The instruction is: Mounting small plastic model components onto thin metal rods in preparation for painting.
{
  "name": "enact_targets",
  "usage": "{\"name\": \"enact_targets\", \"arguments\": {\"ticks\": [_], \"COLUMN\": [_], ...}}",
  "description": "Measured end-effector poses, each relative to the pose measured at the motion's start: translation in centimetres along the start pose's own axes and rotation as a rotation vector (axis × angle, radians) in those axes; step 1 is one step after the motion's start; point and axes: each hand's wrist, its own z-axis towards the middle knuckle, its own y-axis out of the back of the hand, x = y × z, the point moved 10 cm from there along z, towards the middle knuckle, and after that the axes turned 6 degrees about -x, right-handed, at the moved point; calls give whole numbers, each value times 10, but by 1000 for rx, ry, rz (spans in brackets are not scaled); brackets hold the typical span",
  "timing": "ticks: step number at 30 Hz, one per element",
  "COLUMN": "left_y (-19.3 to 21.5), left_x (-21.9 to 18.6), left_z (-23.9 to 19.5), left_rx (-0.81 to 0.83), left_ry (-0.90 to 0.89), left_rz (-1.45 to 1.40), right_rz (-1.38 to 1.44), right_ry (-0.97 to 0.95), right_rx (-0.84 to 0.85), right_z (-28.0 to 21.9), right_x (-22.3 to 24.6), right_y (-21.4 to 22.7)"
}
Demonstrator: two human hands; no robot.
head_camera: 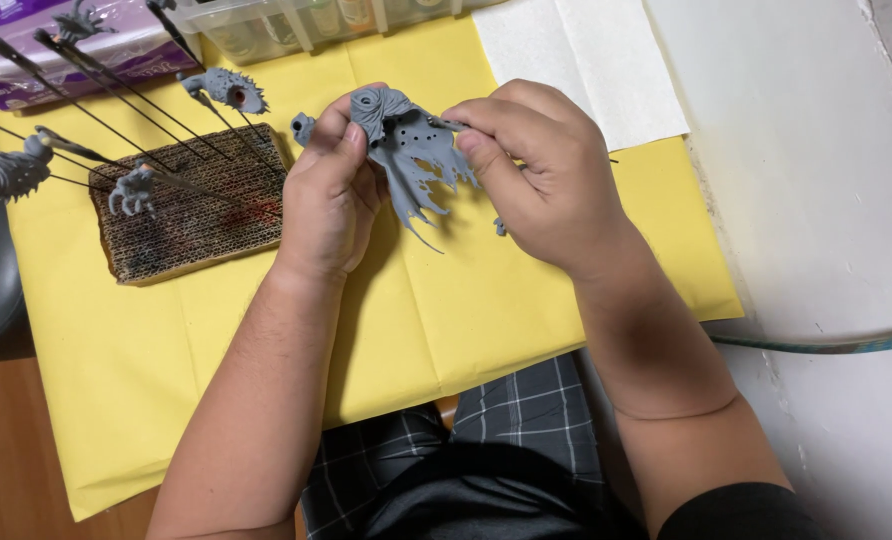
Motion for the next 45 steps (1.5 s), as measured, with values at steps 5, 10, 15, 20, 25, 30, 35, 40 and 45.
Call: {"name": "enact_targets", "arguments": {"ticks": [5,10,15,20,25,30,35,40,45], "left_y": [-8,-7,-19,-29,-31,-37,-42,-42,-41], "left_x": [-2,-1,-8,-11,-19,-23,-30,-32,-34], "left_z": [-1,-1,-9,-14,-16,-20,-24,-26,-27], "left_rx": [75,55,102,181,210,278,328,305,289], "left_ry": [0,5,-62,-123,-204,-229,-370,-434,-448], "left_rz": [4,12,129,203,272,326,429,504,521], "right_rz": [-66,-177,-432,-576,-437,-287,-57,-4,15], "right_ry": [115,173,249,260,193,80,0,-58,-70], "right_rx": [1,-13,37,48,97,166,149,157,133], "right_z": [1,-6,-9,-12,-12,-11,-7,-11,-12], "right_x": [8,2,8,7,-5,-14,-14,-19,-19], "right_y": [1,-2,-18,-32,-34,-32,-30,-30,-30]}}
